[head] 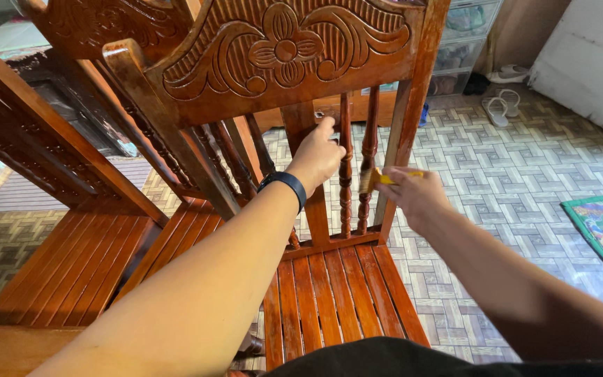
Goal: The person cleans a wooden chair using a feather duster and a small brush. They dust the chair's backrest and spindles, then use the brush to clean the carved details and the chair's seat and back.
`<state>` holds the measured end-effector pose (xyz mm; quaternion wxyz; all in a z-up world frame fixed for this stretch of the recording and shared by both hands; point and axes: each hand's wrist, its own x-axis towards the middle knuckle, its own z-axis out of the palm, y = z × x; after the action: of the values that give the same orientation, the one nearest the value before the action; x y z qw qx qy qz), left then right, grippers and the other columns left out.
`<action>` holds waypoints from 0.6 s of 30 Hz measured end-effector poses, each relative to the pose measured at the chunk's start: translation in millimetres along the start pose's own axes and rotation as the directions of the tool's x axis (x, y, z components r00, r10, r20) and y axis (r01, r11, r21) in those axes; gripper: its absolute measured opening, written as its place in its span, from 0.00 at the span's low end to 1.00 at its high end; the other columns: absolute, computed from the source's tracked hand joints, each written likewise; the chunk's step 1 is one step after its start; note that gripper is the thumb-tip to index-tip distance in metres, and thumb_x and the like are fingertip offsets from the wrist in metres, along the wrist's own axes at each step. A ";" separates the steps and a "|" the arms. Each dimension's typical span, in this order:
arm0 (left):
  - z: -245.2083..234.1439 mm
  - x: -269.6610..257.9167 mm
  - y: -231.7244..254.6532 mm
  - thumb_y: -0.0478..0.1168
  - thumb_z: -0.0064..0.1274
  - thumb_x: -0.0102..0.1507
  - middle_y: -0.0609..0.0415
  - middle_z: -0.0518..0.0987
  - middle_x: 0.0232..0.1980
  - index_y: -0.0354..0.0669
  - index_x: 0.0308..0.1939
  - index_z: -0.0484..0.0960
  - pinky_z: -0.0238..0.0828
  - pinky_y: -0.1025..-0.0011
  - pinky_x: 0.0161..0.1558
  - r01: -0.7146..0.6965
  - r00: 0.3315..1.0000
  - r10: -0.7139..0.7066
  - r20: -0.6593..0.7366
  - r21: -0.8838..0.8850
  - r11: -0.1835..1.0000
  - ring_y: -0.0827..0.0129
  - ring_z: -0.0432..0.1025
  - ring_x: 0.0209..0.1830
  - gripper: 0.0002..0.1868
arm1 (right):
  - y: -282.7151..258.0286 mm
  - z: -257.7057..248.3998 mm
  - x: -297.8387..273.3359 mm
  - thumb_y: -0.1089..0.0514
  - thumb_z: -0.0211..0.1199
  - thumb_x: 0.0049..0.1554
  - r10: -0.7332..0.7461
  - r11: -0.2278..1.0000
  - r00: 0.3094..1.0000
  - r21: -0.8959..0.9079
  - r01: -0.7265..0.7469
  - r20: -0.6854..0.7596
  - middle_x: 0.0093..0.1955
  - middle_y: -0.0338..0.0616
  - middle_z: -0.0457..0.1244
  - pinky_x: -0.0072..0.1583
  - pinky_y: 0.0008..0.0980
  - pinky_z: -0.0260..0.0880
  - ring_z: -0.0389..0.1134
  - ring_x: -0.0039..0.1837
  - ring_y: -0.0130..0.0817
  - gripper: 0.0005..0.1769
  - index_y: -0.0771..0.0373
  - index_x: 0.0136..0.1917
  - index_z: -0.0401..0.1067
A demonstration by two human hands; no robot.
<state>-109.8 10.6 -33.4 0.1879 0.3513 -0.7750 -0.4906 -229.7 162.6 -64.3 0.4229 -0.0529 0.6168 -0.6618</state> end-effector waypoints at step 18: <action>-6.5 -24.3 24.7 0.27 0.31 0.60 0.34 0.74 0.66 0.45 0.75 0.57 0.70 0.58 0.60 0.152 0.988 -0.154 0.024 0.074 0.986 0.44 0.75 0.61 0.37 | 45.6 -3.9 41.4 0.61 0.58 0.61 -0.131 0.989 0.978 -0.045 0.140 0.164 0.55 0.50 0.69 0.63 0.28 0.70 0.73 0.58 0.32 0.17 0.72 0.61 0.69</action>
<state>-98.0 31.0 -7.1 0.1255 0.4091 -0.7655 -0.4806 -235.8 145.1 -123.2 0.4235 -0.1600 0.5939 -0.6651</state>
